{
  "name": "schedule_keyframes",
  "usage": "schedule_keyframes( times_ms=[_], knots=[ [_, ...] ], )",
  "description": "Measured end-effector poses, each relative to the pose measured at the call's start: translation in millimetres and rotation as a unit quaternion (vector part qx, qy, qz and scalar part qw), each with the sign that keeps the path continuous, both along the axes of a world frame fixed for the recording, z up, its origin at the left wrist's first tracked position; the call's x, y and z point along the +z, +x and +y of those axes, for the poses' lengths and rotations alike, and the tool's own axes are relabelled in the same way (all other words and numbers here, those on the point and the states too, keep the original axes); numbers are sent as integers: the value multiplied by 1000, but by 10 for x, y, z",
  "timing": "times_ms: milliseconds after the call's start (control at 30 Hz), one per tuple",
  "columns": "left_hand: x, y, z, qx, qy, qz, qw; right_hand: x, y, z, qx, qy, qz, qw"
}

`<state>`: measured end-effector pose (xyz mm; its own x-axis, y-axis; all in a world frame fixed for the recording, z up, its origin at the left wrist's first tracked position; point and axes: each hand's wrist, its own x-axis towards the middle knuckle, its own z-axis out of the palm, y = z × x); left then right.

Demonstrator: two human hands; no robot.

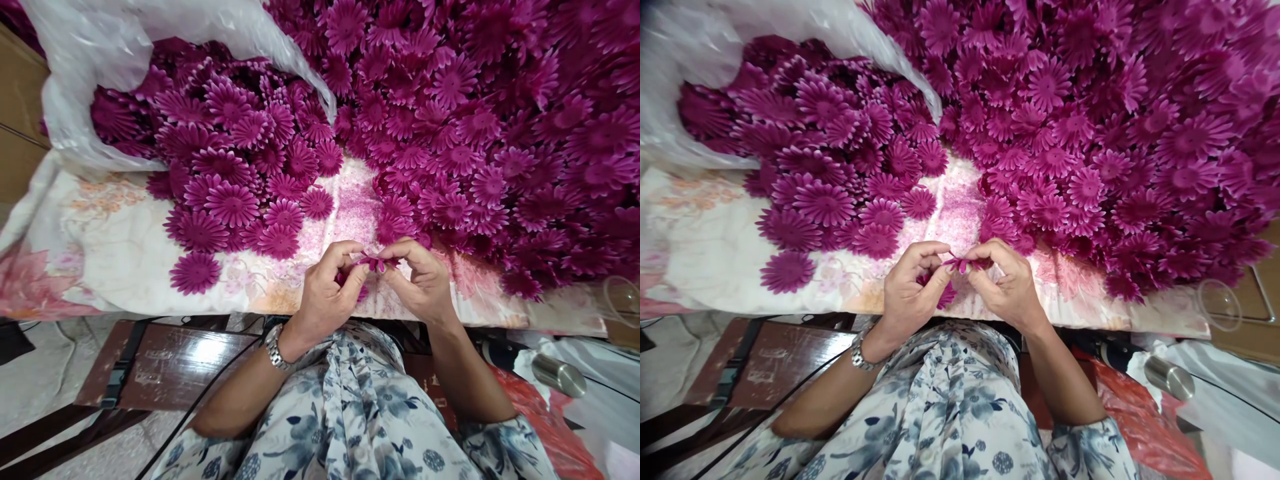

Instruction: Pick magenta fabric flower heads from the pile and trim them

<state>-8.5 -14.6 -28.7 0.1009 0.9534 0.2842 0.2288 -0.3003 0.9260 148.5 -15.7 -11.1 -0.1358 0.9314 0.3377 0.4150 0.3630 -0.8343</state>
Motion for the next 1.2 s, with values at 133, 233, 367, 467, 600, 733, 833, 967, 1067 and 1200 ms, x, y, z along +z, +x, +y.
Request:
schedule_keyframes(
  times_ms=[133,233,367,467,600,733,833,967,1067,1200],
  knots=[
    [40,-73,10,3,-53,-44,998,-42,14,7,1,32,10,999],
    [77,-112,33,-43,-134,-92,986,-41,1,11,0,71,18,997],
    [115,-83,77,-101,-246,-188,945,-2,-32,-5,8,116,-17,993],
    [123,-52,87,-81,-287,-242,923,5,-39,-30,7,107,-22,994],
    [99,-60,57,-29,-210,-218,953,-42,3,-46,-10,-57,112,992],
    [95,-62,21,3,-82,-130,988,-83,33,-30,41,-216,248,943],
    [120,-42,3,7,-4,-68,998,-58,-12,-18,48,-232,265,935],
    [130,-24,-12,-11,35,-11,999,-5,-102,-16,6,-181,227,957],
    [110,-28,-16,-18,15,-14,1000,-15,-122,-32,-8,-160,195,968],
    [82,-47,-20,-19,-20,-44,999,-76,-108,-63,-38,-159,158,974]
  ],
)
